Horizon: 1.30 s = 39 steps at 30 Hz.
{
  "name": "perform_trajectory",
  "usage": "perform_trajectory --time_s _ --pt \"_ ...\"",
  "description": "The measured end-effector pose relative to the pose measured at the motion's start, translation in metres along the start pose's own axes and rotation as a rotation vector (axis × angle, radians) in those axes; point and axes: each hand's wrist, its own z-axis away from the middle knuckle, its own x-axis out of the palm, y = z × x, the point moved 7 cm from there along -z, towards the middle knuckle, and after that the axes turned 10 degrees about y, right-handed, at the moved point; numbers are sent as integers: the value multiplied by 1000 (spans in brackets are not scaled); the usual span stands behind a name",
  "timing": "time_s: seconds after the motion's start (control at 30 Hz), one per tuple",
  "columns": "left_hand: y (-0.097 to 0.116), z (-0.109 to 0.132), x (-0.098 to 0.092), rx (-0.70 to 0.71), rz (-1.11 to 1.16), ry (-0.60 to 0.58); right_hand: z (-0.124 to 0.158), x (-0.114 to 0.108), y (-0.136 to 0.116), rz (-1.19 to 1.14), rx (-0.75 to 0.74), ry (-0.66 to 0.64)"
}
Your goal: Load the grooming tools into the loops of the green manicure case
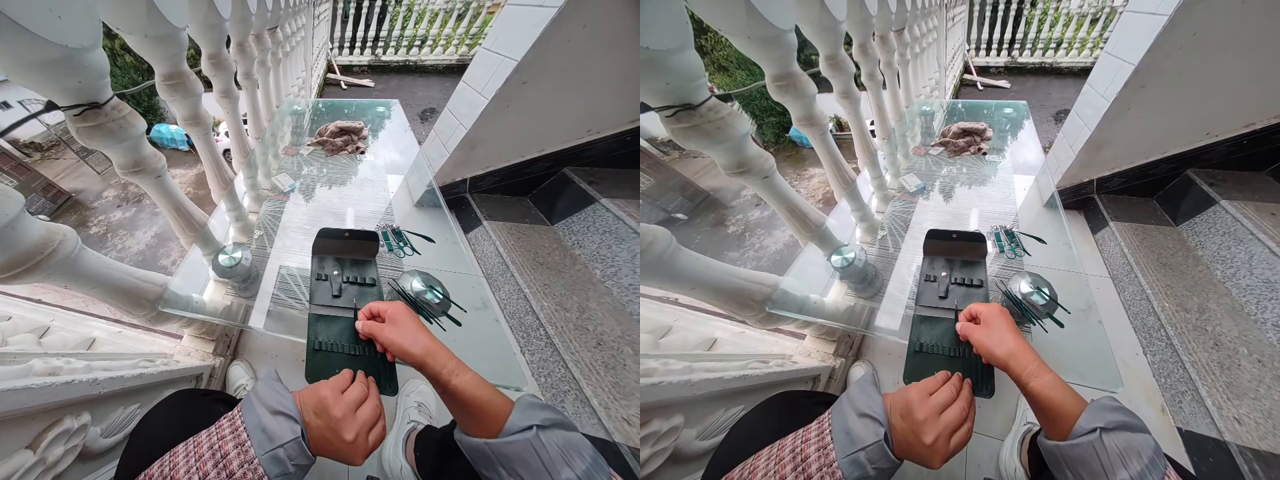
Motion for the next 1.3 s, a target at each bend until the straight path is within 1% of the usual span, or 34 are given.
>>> perform_trajectory --time_s 0.13,0.23,0.3,0.4,0.5,0.57,0.67,0.77,0.93,1.13,1.3 --pt "0 -1 -1 4 2 4 2 -2 -10 222 -195 47" --pt "1 -2 -2 7 3 15 8 -1 -14 399 -277 45" --pt "1 -2 -2 4 3 18 10 -3 -15 472 -318 49" --pt "1 -1 -1 4 0 8 8 -11 -14 493 -369 128" --pt "2 -1 0 19 -1 -16 6 -17 -18 462 -491 246" --pt "2 -1 1 30 -1 -23 5 -14 -21 442 -586 271" --pt "2 -1 0 37 1 -12 5 -9 -24 432 -669 282" --pt "2 0 0 43 -4 -19 3 -7 -26 435 -690 284" --pt "2 0 1 40 -5 -33 1 -7 -26 438 -690 224" --pt "1 -2 -3 38 4 -5 9 -8 -28 449 -732 180" --pt "2 -1 0 54 1 -41 11 -8 -28 464 -747 174"
